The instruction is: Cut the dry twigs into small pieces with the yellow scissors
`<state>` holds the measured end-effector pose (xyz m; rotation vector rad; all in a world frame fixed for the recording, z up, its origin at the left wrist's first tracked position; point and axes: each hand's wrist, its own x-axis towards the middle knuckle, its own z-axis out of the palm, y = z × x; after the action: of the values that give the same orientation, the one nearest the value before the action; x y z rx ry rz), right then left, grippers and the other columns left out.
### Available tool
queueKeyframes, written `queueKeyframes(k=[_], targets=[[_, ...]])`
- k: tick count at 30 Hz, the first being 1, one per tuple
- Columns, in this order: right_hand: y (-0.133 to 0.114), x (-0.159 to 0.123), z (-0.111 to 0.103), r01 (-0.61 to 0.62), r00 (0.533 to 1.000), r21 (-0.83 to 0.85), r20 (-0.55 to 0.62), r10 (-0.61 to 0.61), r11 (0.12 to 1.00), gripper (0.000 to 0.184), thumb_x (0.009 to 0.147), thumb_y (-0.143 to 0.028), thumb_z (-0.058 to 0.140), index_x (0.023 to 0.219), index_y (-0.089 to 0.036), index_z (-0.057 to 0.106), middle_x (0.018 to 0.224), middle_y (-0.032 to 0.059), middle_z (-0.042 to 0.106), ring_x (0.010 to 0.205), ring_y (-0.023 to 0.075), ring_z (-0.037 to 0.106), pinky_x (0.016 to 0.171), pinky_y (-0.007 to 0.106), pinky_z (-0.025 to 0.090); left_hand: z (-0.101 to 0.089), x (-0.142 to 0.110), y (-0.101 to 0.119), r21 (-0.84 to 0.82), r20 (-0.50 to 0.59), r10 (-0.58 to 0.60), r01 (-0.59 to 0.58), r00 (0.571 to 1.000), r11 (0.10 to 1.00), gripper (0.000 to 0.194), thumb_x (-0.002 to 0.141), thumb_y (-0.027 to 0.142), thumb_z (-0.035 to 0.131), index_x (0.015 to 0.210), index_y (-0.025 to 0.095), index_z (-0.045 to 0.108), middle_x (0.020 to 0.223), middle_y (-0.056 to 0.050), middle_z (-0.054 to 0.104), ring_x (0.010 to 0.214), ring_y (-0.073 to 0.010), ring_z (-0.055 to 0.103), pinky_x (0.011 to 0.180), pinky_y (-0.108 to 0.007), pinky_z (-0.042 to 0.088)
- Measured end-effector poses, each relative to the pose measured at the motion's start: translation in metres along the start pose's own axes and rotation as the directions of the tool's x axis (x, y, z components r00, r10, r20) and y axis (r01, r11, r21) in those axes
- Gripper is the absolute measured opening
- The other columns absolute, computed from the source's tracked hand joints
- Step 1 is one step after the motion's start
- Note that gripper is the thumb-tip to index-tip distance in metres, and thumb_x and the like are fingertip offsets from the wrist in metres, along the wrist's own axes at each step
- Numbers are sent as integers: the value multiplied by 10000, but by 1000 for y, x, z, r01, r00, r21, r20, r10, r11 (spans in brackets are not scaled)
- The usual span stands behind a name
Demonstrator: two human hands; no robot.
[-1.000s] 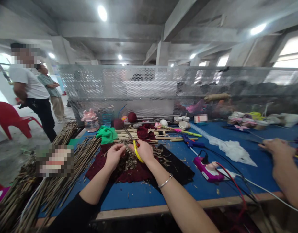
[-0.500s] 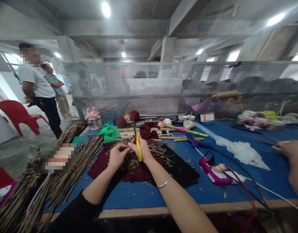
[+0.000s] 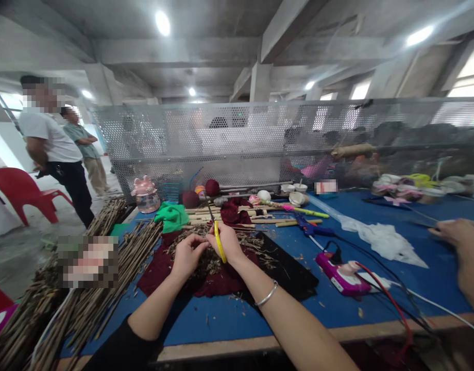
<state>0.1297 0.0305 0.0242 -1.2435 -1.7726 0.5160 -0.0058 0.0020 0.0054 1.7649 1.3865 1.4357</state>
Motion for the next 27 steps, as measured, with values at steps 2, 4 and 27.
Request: queueKeyframes(k=[2, 4, 27], targets=[[1, -1, -2, 28, 1000, -35, -8, -29, 999, 96, 655, -249, 531, 713, -174, 514, 642, -22, 554, 575, 110, 499, 569, 201, 384, -2, 0, 2, 35, 39, 32, -33, 999, 999, 165, 728, 296, 554, 798, 195, 665, 777, -45, 664, 696, -159, 574, 671, -253, 416], [1, -2, -5, 63, 998, -64, 10, -63, 996, 89, 652, -235, 534, 713, -174, 515, 643, -22, 556, 573, 109, 499, 571, 199, 384, -4, -1, 4, 91, 80, 60, -68, 995, 994, 191, 752, 298, 526, 833, 218, 679, 833, -60, 674, 746, -176, 589, 708, -263, 411], [14, -26, -5, 60, 984, -284, 180, -8, 957, 472, 657, -475, 619, 989, -170, 479, 869, 48, 557, 785, 176, 530, 695, 264, 389, -10, 3, 7, -23, -142, -18, 15, 990, 1000, 291, 809, 346, 418, 803, 152, 634, 688, -36, 630, 638, -149, 546, 617, -230, 395]])
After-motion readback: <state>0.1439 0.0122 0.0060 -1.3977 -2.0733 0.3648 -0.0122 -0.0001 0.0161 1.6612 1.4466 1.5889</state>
